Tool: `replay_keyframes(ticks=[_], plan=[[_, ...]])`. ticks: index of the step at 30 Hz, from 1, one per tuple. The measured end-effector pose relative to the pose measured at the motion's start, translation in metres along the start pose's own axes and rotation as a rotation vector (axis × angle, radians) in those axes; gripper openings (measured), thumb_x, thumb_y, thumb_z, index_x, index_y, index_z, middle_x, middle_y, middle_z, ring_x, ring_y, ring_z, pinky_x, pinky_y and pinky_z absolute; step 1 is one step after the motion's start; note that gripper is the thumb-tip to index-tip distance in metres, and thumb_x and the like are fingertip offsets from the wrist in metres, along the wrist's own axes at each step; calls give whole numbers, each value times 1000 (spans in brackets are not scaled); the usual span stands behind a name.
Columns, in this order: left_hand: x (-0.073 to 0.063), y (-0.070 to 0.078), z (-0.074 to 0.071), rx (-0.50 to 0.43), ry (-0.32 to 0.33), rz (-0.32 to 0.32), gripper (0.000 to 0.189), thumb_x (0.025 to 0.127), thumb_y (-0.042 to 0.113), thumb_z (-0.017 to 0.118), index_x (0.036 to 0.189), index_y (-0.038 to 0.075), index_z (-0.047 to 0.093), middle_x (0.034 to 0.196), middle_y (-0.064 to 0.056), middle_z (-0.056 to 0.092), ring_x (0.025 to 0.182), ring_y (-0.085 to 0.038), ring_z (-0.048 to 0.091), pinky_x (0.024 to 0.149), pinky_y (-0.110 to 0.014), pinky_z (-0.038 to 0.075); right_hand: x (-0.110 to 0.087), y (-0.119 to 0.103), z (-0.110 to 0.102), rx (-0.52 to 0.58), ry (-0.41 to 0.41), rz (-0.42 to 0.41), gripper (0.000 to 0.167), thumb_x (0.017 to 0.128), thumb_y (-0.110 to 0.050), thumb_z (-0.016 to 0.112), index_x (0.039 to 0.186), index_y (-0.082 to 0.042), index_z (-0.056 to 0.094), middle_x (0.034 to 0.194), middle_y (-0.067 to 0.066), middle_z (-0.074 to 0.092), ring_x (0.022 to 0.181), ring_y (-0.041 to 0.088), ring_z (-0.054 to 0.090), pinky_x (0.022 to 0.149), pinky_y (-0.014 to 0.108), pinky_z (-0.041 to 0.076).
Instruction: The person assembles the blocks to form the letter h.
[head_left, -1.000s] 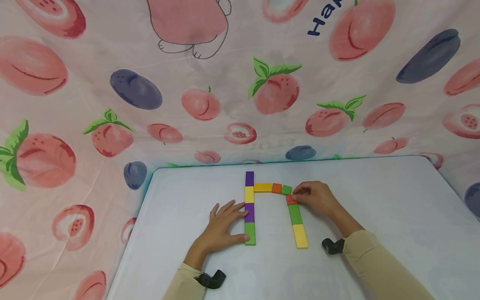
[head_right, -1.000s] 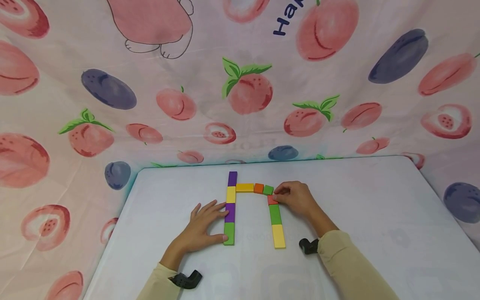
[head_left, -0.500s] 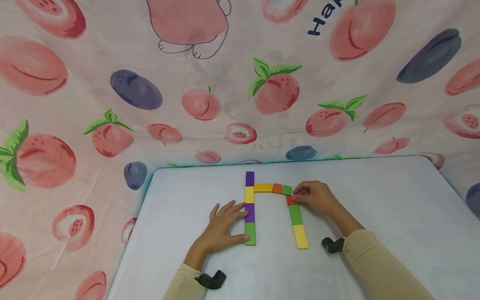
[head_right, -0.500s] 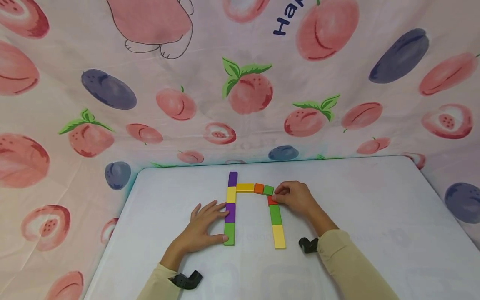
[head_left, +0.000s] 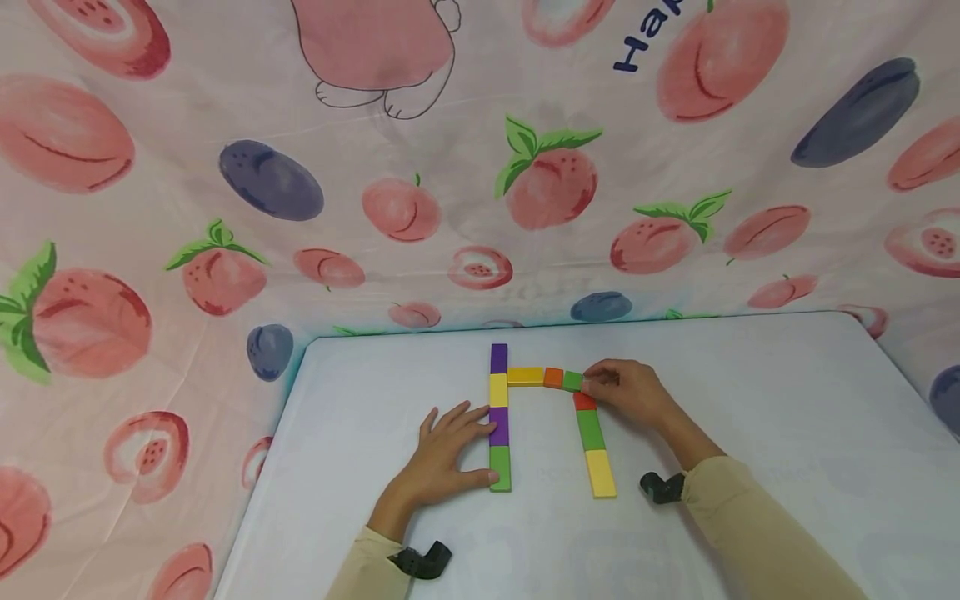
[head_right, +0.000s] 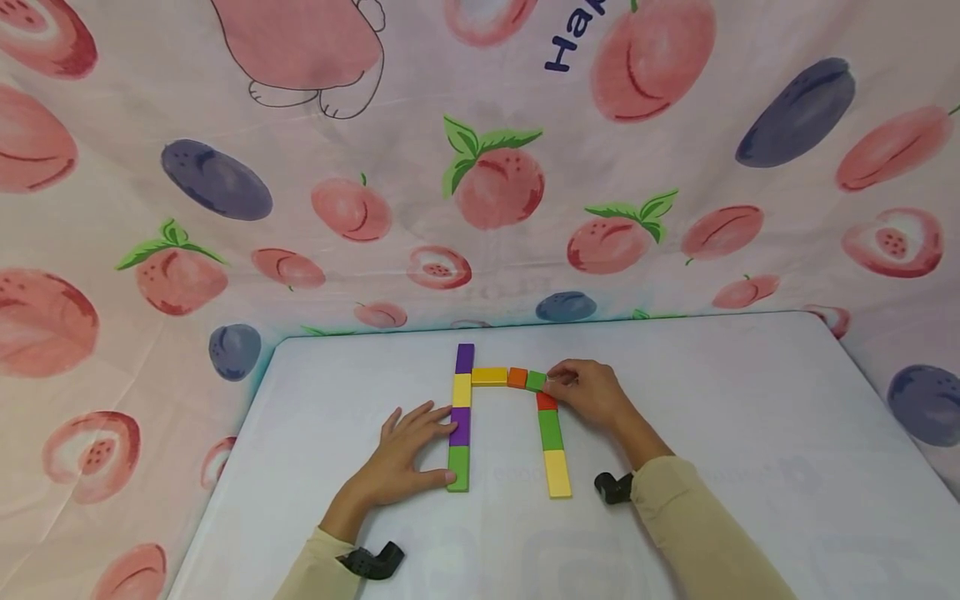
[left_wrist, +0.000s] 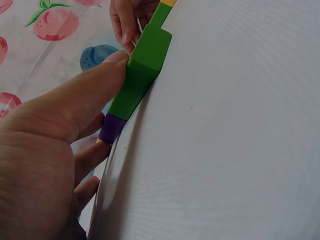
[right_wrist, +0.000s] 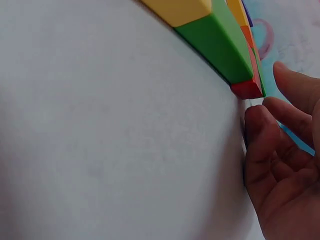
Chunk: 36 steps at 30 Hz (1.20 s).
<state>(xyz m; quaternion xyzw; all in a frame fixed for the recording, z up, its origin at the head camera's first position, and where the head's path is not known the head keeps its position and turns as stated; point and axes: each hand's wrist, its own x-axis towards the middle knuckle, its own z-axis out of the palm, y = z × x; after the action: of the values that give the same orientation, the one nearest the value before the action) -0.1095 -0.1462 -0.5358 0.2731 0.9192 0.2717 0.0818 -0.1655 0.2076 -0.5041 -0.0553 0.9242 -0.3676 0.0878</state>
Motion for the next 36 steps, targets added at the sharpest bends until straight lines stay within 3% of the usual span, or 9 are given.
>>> replay_keyframes(ticks=[4, 23, 30, 36], plan=[[0, 0, 0, 1, -2, -7, 70, 85, 63, 71, 146, 32, 55, 165, 11, 37, 159, -20, 18, 125, -63, -2, 4, -3, 4, -19, 22, -15, 36, 96, -34, 71, 123, -10, 73, 103, 5, 74, 102, 25, 63, 89, 42, 54], [0, -1, 0, -1, 4, 3, 70, 85, 63, 71, 146, 32, 55, 165, 11, 37, 159, -21, 18, 125, -62, -3, 10, -3, 7, -51, 62, -12, 27, 94, -28, 72, 113, -8, 77, 97, 6, 75, 98, 26, 65, 84, 43, 54], [0, -1, 1, -8, 7, 6, 70, 85, 63, 71, 146, 32, 55, 165, 11, 37, 159, -21, 18, 124, -63, -2, 6, -2, -1, -38, 15, 44, 29, 95, -34, 71, 111, -10, 77, 102, 6, 75, 104, 28, 62, 92, 48, 53], [0, -1, 1, 1, 2, 6, 71, 86, 64, 70, 147, 32, 55, 165, 11, 36, 159, -20, 18, 125, -62, -3, 1, 2, -7, -53, -40, 52, 25, 94, -34, 73, 107, -14, 78, 101, 3, 75, 98, 23, 62, 85, 40, 53]])
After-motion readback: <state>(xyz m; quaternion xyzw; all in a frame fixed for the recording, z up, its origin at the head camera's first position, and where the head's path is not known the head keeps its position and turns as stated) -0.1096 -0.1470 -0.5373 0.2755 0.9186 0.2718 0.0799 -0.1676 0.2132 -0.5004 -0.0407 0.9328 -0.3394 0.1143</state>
